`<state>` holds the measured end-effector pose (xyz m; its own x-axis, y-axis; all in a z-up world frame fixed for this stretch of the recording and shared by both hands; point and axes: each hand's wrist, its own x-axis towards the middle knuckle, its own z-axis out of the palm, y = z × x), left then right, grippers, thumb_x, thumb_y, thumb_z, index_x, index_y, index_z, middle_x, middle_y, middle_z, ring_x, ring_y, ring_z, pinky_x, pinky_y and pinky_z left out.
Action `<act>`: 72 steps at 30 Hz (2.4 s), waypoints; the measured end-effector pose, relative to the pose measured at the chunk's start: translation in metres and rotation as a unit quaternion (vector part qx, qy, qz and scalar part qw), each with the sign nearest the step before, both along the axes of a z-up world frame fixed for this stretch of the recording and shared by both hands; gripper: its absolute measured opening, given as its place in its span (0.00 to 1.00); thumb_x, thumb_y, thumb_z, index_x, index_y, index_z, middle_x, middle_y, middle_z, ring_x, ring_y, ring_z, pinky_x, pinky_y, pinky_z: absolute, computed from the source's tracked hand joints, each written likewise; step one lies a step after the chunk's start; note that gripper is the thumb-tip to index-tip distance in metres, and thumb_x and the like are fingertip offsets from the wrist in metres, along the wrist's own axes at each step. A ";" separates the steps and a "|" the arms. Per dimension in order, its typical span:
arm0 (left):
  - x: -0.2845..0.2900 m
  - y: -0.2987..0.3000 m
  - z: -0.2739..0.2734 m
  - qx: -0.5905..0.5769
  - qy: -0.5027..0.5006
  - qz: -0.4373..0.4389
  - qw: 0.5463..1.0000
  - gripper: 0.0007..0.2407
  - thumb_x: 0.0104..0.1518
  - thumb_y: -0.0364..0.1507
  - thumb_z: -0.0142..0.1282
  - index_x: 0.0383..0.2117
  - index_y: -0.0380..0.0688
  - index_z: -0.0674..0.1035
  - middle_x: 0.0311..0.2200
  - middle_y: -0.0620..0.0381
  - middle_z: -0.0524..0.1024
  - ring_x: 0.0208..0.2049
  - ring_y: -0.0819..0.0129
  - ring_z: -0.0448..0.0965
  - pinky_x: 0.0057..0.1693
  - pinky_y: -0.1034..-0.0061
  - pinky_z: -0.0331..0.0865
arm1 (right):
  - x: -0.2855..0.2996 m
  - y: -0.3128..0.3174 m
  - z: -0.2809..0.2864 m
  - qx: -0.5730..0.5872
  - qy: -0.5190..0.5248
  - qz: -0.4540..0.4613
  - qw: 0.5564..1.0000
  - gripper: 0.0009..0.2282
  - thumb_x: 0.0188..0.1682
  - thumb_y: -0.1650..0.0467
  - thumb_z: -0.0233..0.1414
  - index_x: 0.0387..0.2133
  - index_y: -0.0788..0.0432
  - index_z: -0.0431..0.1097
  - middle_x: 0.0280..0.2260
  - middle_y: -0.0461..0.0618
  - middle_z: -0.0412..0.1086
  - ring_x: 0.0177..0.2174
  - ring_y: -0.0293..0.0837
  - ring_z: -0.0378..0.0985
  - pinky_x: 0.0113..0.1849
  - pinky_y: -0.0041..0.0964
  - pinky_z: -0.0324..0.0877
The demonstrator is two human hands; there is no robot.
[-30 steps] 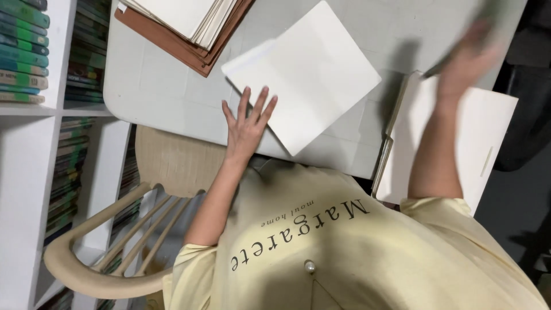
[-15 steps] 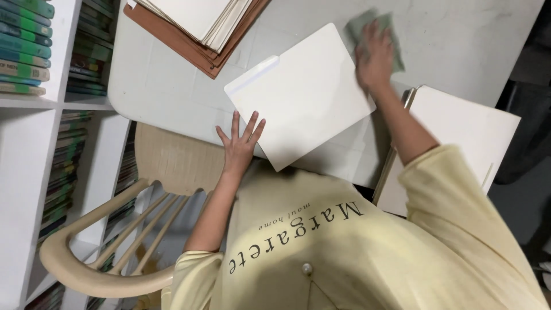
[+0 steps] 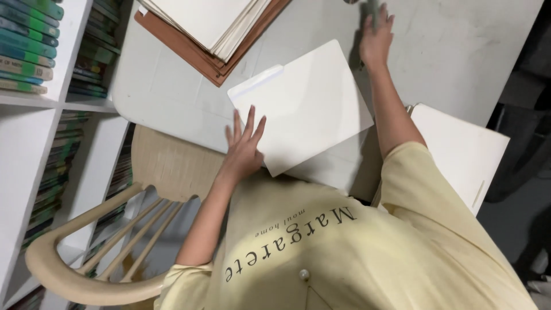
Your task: Cleaning and wiping down various manila and plastic file folders with a cloth in a library setting.
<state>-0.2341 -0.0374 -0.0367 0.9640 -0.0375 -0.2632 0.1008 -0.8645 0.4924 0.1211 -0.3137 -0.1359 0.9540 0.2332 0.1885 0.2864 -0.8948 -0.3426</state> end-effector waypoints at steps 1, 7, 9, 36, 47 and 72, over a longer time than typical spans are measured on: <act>0.010 -0.003 0.012 -0.122 -0.044 0.011 0.991 0.39 0.44 0.19 0.44 0.72 0.48 0.53 0.75 0.51 0.33 0.72 0.37 0.25 0.67 0.29 0.33 | -0.015 0.005 0.020 0.186 0.025 0.002 0.982 0.22 0.58 0.59 0.42 0.54 0.64 0.68 0.45 0.56 0.64 0.42 0.54 0.64 0.43 0.50 0.61; 0.105 -0.080 0.001 -0.443 -0.046 0.086 0.891 0.34 0.62 0.58 0.22 0.72 0.58 0.38 0.75 0.46 0.33 0.74 0.38 0.35 0.70 0.35 0.42 | -0.174 0.103 0.101 0.519 0.277 0.003 0.809 0.38 0.50 0.42 0.40 0.62 0.58 0.55 0.57 0.62 0.56 0.57 0.59 0.57 0.56 0.60 0.54; 0.102 -0.086 0.012 -0.427 0.003 0.045 0.903 0.36 0.58 0.61 0.15 0.72 0.61 0.39 0.75 0.43 0.36 0.72 0.29 0.42 0.66 0.29 0.47 | -0.164 0.093 0.102 0.559 0.271 0.057 0.781 0.40 0.52 0.41 0.41 0.71 0.49 0.44 0.70 0.68 0.43 0.68 0.70 0.43 0.63 0.71 0.44; 0.121 -0.017 -0.027 0.083 0.055 -0.070 0.993 0.26 0.69 0.42 0.43 0.73 0.64 0.53 0.75 0.56 0.41 0.74 0.51 0.44 0.69 0.31 0.46 | -0.298 0.018 0.039 -0.162 0.222 0.253 0.928 0.50 0.39 0.70 0.58 0.74 0.37 0.29 0.74 0.34 0.26 0.71 0.52 0.30 0.62 0.74 0.39; 0.207 -0.097 -0.048 0.093 -0.099 -0.250 0.959 0.20 0.62 0.19 0.47 0.61 0.51 0.72 0.68 0.56 0.63 0.72 0.55 0.53 0.64 0.27 0.51 | -0.158 -0.105 0.020 0.291 0.103 -0.218 0.926 0.31 0.66 0.48 0.39 0.74 0.41 0.33 0.73 0.48 0.41 0.70 0.56 0.43 0.66 0.67 0.44; 0.178 0.046 0.089 -0.210 0.058 0.184 0.958 0.12 0.64 0.34 0.51 0.50 0.45 0.76 0.44 0.55 0.79 0.44 0.65 0.81 0.52 0.66 0.73 | -0.187 0.017 0.149 0.380 0.104 -0.077 0.916 0.31 0.60 0.52 0.34 0.66 0.65 0.51 0.61 0.70 0.60 0.60 0.65 0.63 0.57 0.68 0.60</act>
<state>-0.0561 0.0084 0.0520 0.8977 0.1731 -0.4052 0.4356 -0.4872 0.7569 -0.0655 -0.2966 0.0129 0.9982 -0.0296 0.0516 0.0355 -0.4001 -0.9158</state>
